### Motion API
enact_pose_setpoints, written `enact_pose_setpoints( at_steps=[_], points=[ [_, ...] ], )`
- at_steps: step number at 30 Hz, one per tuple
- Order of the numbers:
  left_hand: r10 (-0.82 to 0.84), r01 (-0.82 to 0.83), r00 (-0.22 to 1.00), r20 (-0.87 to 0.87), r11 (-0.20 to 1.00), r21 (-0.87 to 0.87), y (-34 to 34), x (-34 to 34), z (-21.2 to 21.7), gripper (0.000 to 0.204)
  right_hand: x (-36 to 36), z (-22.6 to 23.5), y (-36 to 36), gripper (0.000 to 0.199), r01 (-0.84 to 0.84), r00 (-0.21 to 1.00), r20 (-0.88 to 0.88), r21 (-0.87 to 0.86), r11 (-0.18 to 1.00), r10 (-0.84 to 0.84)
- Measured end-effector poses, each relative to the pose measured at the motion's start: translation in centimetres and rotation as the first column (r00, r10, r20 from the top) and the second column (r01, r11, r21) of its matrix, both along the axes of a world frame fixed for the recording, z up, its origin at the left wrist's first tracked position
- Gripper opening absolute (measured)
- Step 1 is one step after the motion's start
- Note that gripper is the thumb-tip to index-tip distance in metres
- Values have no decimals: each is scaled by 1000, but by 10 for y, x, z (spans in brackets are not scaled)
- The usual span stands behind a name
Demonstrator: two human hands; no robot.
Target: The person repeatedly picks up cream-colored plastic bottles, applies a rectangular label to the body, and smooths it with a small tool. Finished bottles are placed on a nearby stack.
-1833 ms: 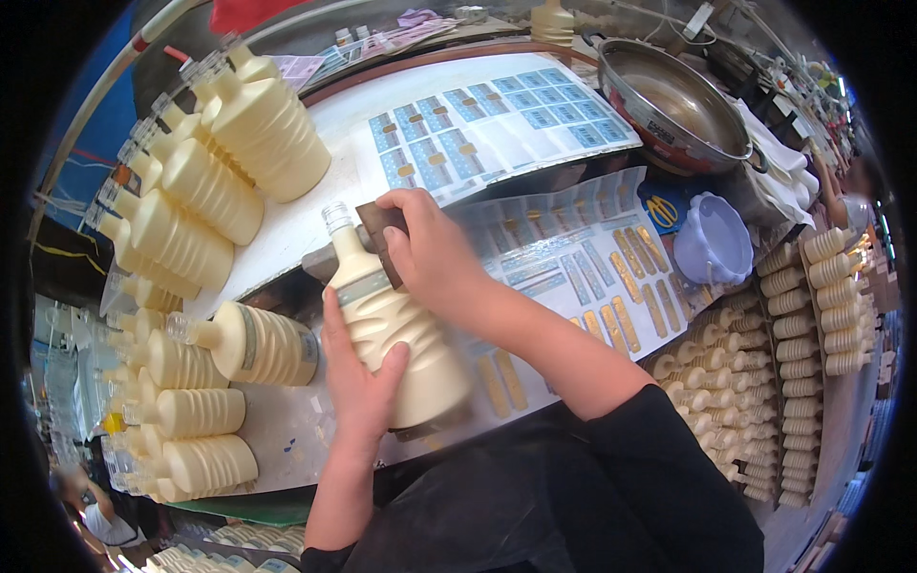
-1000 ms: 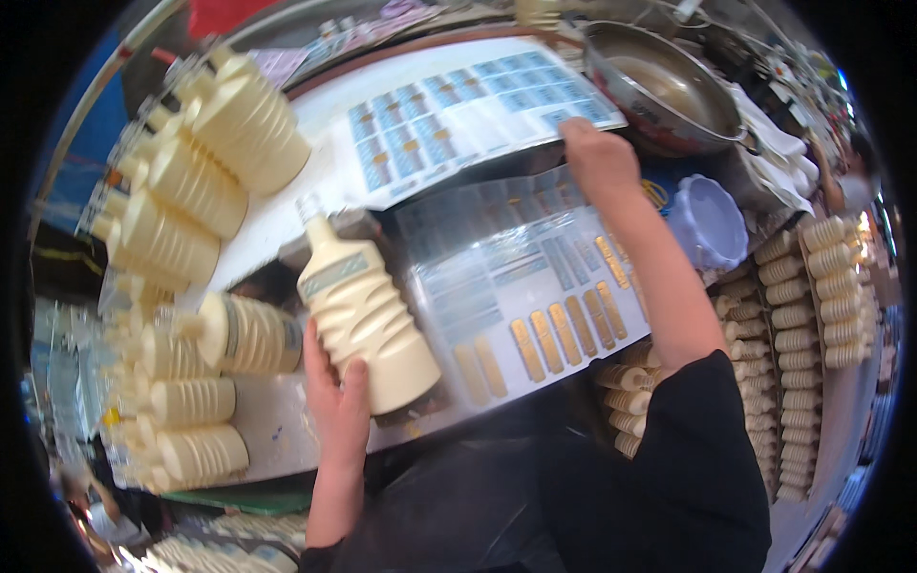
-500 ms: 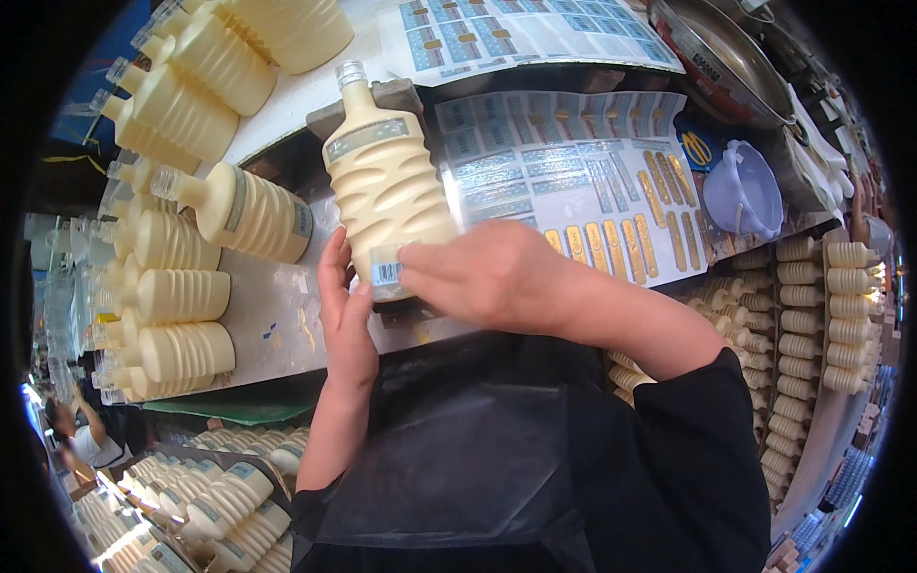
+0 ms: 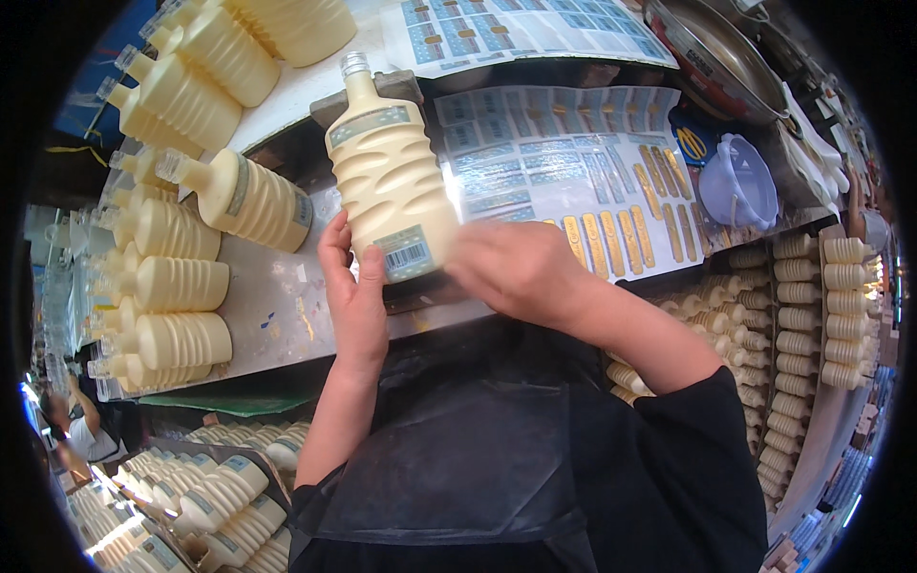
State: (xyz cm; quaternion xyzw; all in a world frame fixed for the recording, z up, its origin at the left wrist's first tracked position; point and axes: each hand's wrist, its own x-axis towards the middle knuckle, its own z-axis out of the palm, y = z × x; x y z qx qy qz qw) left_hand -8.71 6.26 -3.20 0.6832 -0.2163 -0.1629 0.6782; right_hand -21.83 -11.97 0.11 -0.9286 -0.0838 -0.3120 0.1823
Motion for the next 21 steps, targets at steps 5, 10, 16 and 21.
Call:
enact_pose_setpoints(
  at_steps=[5, 10, 16, 21],
  points=[
    [-8, 8, 999, 37, 1000, 3, 1, -1, -2, 70, 11, 7, 22, 50, 471, 857, -500, 671, 573, -120],
    [15, -15, 1000, 5, 1000, 16, -3, -3, 1, 71, 23, 3, 32, 60, 551, 811, -556, 624, 555, -180],
    [23, -23, 1000, -1, 1000, 21, -4, -4, 0, 73, 24, -4, 28, 68, 550, 814, -568, 684, 479, -122],
    [26, -26, 999, -27, 1000, -5, -4, -4, 0, 73, 24, -2, 30, 69, 555, 812, -567, 673, 489, -141]
  ],
)
